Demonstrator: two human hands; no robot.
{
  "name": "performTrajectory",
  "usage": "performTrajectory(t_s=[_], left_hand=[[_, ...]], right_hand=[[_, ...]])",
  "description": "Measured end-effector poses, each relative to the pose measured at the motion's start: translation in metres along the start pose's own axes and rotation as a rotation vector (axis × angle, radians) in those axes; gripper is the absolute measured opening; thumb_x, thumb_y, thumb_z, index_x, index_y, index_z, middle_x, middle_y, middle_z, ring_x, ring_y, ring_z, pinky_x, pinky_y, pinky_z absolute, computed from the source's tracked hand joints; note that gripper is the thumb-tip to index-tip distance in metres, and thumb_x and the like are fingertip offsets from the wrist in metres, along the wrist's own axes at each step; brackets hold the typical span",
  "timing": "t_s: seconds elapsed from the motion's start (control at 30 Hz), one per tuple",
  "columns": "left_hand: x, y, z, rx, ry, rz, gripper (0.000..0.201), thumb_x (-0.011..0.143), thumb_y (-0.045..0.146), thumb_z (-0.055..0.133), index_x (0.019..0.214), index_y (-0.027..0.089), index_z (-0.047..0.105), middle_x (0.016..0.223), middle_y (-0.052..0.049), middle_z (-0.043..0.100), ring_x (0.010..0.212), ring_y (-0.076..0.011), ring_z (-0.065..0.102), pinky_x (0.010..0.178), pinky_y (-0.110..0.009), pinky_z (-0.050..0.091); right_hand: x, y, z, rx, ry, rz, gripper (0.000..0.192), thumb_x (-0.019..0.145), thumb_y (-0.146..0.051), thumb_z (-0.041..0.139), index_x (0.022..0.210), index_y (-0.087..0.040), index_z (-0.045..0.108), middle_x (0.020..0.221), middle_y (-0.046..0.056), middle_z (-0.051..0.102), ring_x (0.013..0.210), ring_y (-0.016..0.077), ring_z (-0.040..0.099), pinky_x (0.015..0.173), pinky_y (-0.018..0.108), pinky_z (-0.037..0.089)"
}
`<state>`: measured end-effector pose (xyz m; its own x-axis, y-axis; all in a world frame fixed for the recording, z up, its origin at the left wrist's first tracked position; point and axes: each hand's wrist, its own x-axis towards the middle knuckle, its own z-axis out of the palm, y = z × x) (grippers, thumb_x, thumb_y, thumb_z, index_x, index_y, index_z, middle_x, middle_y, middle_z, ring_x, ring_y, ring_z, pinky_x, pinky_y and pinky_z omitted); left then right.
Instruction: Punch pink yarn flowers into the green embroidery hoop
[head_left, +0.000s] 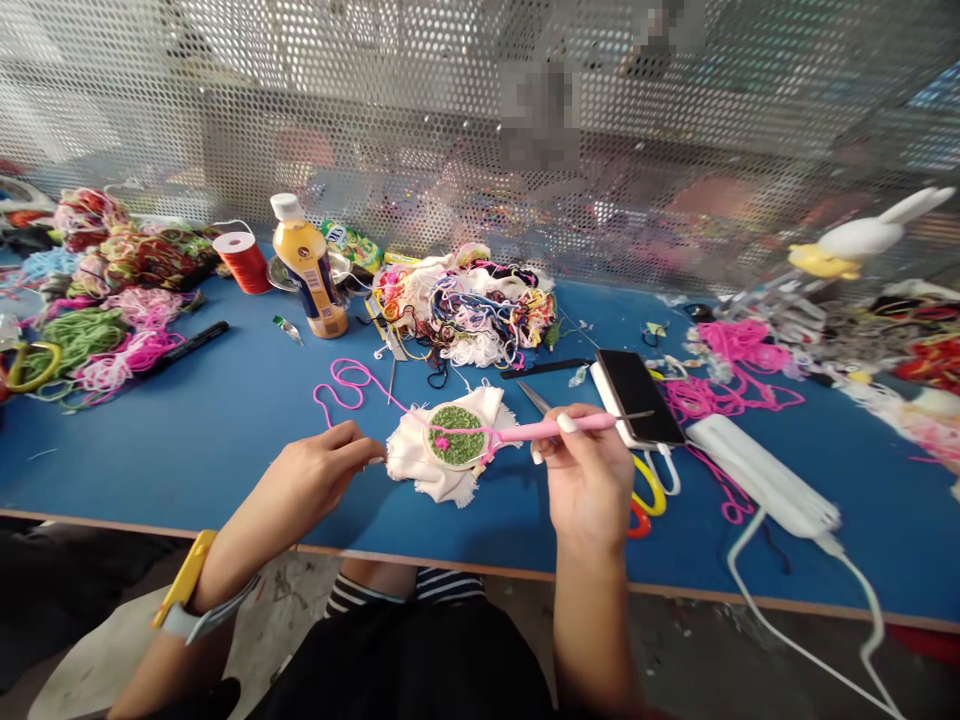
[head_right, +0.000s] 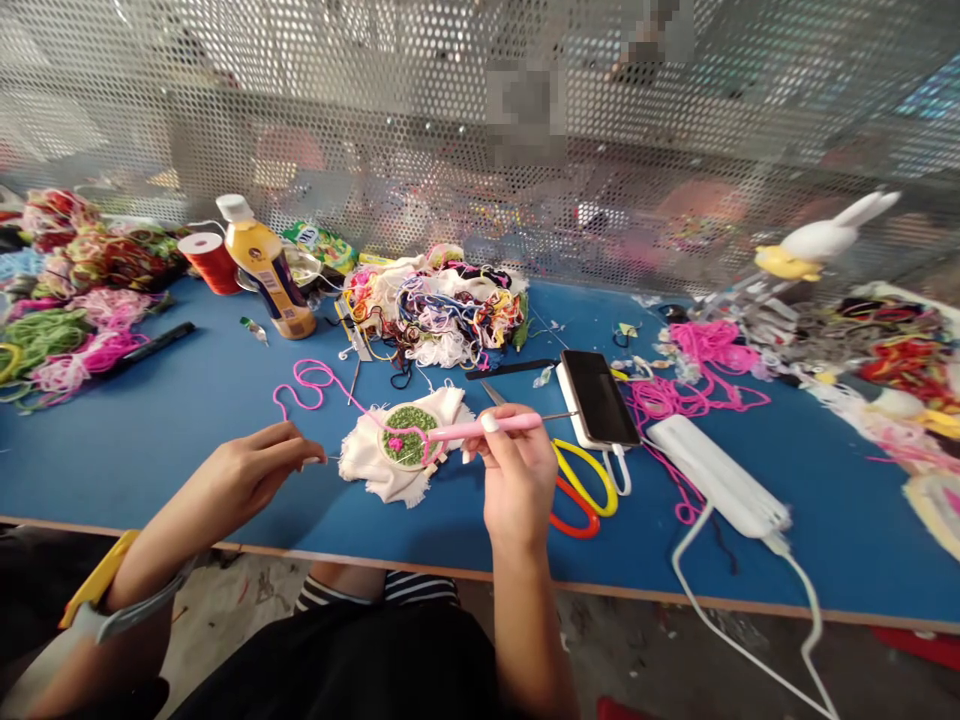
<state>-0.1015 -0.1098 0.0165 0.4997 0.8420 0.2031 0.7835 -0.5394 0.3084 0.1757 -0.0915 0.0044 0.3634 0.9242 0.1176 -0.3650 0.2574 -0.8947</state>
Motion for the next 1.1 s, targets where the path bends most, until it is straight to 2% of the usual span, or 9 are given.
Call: performTrajectory(t_s=[0.33,0.53,0.83,1.0,1.1], left_hand=[[0.006,0.001,0.001,0.111,-0.043,-0.007,0.035,0.097,0.015,0.033,0.102,0.021,0.067,0.084,-0.003,0.065,0.060,-0.0107,0.060,0.057,-0.020,0.045],[0.005,-0.001,0.001,0.119,-0.050,0.003,0.036,0.097,0.014,0.033,0.102,0.023,0.068,0.085,-0.003,0.066,0.063,-0.0116,0.063,0.058,-0.021,0.044],[0.007,0.002,0.004,0.091,-0.099,-0.009,0.036,0.096,0.013,0.034,0.102,0.023,0.068,0.086,-0.002,0.065,0.063,-0.0118,0.062,0.058,-0.022,0.044],[0.007,0.000,0.004,0.087,-0.115,-0.034,0.034,0.096,0.014,0.036,0.102,0.022,0.068,0.087,-0.002,0.064,0.063,-0.0123,0.062,0.058,-0.023,0.045],[0.007,-0.001,0.005,0.099,-0.114,-0.037,0.034,0.096,0.014,0.037,0.102,0.023,0.069,0.087,-0.002,0.064,0.063,-0.0127,0.062,0.058,-0.023,0.045]], right_hand=[[-0.002,0.005,-0.002,-0.016,-0.009,-0.030,0.013,0.073,-0.022,0.074,0.078,-0.019,0.062,0.067,-0.003,0.060,0.053,0.0090,0.056,0.048,0.023,0.045],[0.002,0.003,-0.006,-0.003,0.043,-0.073,0.012,0.072,-0.022,0.074,0.076,-0.019,0.063,0.065,-0.003,0.060,0.052,0.0091,0.055,0.046,0.022,0.044],[0.000,0.005,-0.009,-0.078,-0.089,0.001,0.016,0.071,-0.025,0.077,0.076,-0.018,0.063,0.071,-0.001,0.061,0.051,0.0093,0.056,0.044,0.022,0.043],[0.004,0.004,-0.014,-0.043,-0.007,-0.005,0.016,0.069,-0.025,0.077,0.074,-0.018,0.064,0.067,-0.002,0.061,0.050,0.0088,0.055,0.044,0.021,0.044],[0.006,0.002,-0.015,-0.045,-0.013,0.009,0.016,0.068,-0.025,0.078,0.073,-0.017,0.065,0.066,-0.002,0.060,0.050,0.0085,0.055,0.044,0.021,0.044]])
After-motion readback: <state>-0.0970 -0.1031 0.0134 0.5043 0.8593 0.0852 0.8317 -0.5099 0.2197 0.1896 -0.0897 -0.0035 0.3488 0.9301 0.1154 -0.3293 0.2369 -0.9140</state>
